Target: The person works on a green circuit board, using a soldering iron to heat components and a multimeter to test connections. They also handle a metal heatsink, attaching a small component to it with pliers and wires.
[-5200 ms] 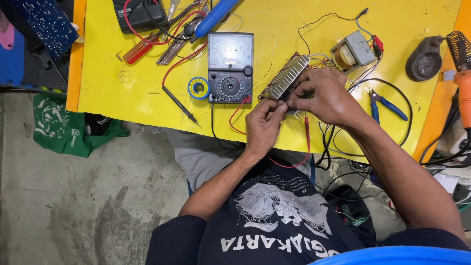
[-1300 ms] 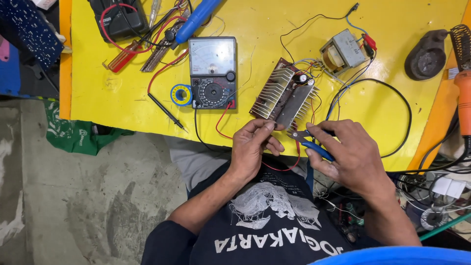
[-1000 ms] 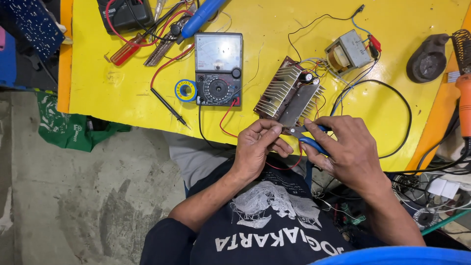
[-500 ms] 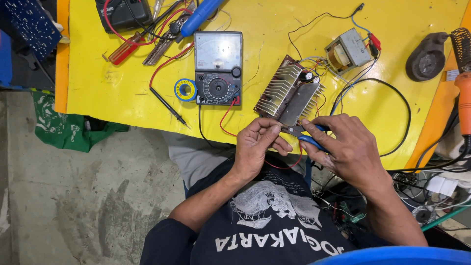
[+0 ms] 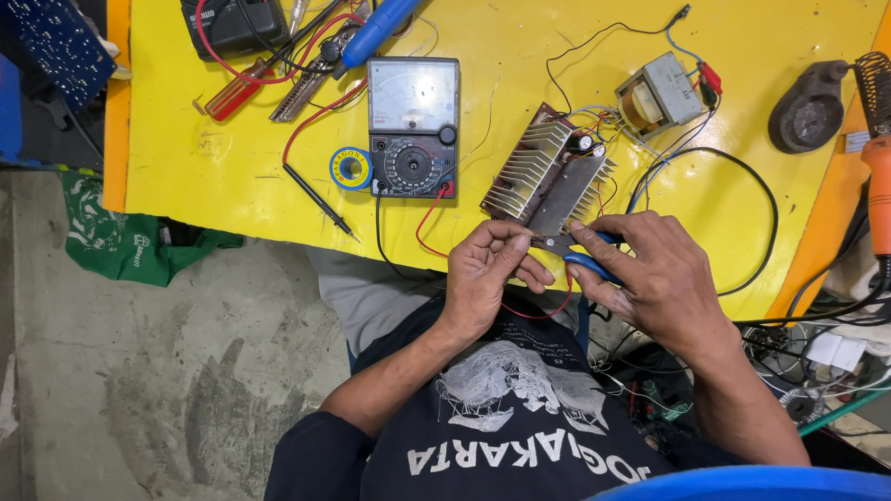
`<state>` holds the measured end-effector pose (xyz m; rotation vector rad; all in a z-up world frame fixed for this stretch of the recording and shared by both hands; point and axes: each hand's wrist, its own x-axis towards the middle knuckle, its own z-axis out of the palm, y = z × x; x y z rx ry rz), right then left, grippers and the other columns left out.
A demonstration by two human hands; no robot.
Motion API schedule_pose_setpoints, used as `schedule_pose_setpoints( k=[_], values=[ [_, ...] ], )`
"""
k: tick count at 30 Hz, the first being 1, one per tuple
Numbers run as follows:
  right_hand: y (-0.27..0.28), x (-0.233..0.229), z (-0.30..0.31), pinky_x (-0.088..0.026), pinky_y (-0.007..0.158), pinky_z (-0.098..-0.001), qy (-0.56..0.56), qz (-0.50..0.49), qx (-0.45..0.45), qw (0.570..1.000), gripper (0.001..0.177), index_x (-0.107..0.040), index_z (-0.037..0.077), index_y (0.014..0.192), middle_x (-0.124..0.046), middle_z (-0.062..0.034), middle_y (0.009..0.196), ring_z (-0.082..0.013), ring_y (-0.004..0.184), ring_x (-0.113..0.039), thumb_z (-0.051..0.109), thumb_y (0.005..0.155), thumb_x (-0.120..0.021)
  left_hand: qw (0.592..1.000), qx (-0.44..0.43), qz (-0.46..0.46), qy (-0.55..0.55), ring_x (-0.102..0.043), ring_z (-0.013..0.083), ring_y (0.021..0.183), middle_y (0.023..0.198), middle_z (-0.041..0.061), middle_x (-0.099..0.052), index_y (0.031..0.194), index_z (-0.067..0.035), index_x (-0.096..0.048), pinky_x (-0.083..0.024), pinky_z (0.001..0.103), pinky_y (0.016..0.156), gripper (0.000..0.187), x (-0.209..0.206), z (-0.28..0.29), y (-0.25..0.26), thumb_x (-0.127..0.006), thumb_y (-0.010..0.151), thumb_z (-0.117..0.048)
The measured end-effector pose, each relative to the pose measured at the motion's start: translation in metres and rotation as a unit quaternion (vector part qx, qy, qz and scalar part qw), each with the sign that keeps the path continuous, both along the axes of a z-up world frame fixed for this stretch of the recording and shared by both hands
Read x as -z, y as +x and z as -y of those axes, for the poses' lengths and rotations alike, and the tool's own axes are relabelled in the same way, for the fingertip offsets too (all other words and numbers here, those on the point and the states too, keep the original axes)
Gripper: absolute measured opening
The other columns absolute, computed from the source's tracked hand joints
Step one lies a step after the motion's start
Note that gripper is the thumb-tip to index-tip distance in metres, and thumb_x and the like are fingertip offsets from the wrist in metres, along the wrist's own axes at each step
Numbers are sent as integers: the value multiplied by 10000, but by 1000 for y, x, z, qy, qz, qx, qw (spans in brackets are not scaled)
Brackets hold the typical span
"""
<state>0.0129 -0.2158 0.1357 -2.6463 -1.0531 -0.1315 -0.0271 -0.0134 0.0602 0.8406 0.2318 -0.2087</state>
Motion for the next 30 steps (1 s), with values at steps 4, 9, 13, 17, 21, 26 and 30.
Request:
schedule_pose_setpoints(
  k=[4,9,13,17,21,26,30],
  values=[
    [1,-1,-1,-511,729,-413,8,1,-2,1000,350,-707,99,1279,-698,-112,1123,-301,889,-651,281,986,-771,1000,1,-6,7,-730,311,621,684,237,-674,1101,22,-582,-617,314,559,208,-1,0,0,-640,1017,-158],
    [3,-2,-1,-500,711,-422,12,-4,-15,1000,355,-707,90,1282,-684,-134,1101,-309,869,-630,280,988,-765,1000,1,6,8,-735,316,638,696,233,-678,1107,19,-581,-619,318,570,192,1,1,0,-630,1026,-148],
    [5,-2,0,-507,732,-425,12,-3,-21,1000,359,-711,95,1289,-681,-129,1104,-304,894,-640,287,990,-760,1000,0,3,6,-731,314,631,694,236,-673,1105,22,-578,-621,319,570,184,3,2,1,-625,1027,-138],
    [6,-2,0,-506,718,-412,5,-2,-24,1000,352,-721,101,1282,-686,-123,1096,-291,894,-647,298,992,-753,1000,-1,0,3,-733,310,636,697,234,-679,1107,19,-576,-619,318,571,195,3,2,1,-625,1028,-152],
    [7,-3,0,-507,717,-414,-8,-3,-25,1000,348,-722,112,1280,-685,-118,1103,-290,907,-654,312,996,-740,1000,2,4,7,-732,301,633,710,235,-685,1112,10,-574,-621,317,579,194,3,1,2,-619,1032,-161],
    [7,-6,-2,-487,722,-425,-3,-1,-22,1000,359,-702,104,1294,-685,-125,1125,-307,897,-638,300,997,-747,1000,1,10,8,-728,310,621,694,240,-680,1115,14,-571,-617,319,566,199,1,1,1,-608,1037,-166],
    [6,-6,-3,-476,720,-424,0,5,-17,1000,362,-695,106,1297,-686,-120,1143,-312,894,-627,290,993,-765,1000,4,21,11,-724,303,615,703,247,-683,1121,20,-573,-614,311,565,200,-1,0,2,-595,1046,-165]
  ],
)
